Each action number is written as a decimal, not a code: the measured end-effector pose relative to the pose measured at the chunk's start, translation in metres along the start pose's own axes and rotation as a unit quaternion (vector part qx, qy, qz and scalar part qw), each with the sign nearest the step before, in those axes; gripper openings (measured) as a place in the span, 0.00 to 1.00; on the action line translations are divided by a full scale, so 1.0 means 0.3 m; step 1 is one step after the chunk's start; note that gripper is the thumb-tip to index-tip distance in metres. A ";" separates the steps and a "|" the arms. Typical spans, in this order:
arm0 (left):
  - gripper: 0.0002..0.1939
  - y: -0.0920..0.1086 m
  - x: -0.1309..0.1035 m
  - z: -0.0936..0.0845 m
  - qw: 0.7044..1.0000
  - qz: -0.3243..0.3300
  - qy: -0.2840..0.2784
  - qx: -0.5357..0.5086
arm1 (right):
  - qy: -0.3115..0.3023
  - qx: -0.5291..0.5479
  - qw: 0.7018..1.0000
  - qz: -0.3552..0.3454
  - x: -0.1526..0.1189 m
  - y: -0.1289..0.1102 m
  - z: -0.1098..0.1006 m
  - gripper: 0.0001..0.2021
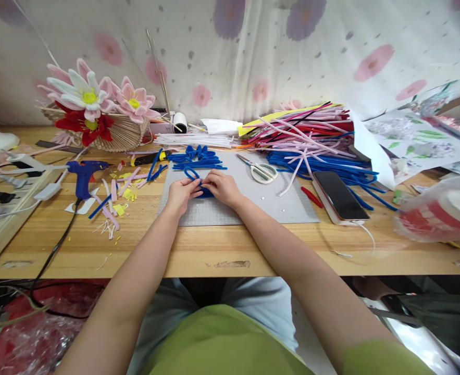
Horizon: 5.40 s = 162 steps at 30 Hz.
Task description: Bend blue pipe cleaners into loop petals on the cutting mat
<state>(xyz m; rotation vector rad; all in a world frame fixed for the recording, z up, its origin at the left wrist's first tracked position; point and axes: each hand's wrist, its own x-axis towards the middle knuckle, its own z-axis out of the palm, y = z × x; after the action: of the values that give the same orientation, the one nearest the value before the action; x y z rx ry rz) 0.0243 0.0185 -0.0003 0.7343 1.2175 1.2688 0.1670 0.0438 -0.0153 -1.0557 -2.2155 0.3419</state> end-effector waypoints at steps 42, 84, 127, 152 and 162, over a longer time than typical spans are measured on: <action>0.17 -0.010 -0.005 -0.011 0.965 0.008 -0.140 0.221 | -0.012 0.362 0.924 0.122 0.011 0.005 0.016 0.14; 0.44 0.011 -0.045 0.001 0.943 -0.014 -0.276 0.187 | -0.087 0.663 0.699 0.254 0.008 0.048 -0.006 0.08; 0.12 0.061 0.240 0.045 0.603 0.338 -0.035 0.722 | 0.206 0.206 0.903 0.316 0.030 0.205 -0.013 0.14; 0.13 0.097 0.095 0.052 0.648 0.540 -0.066 0.533 | 0.172 -0.049 0.970 0.167 0.032 0.072 -0.052 0.09; 0.15 -0.007 0.021 0.005 0.893 0.276 -0.061 0.351 | 0.101 0.473 0.852 0.200 0.044 0.028 -0.053 0.14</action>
<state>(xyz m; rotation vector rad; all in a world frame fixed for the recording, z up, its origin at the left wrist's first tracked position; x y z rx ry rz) 0.0257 0.0243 -0.0035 1.7624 1.4240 1.1813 0.1763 0.0586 -0.0015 -0.8862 -1.3024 1.2791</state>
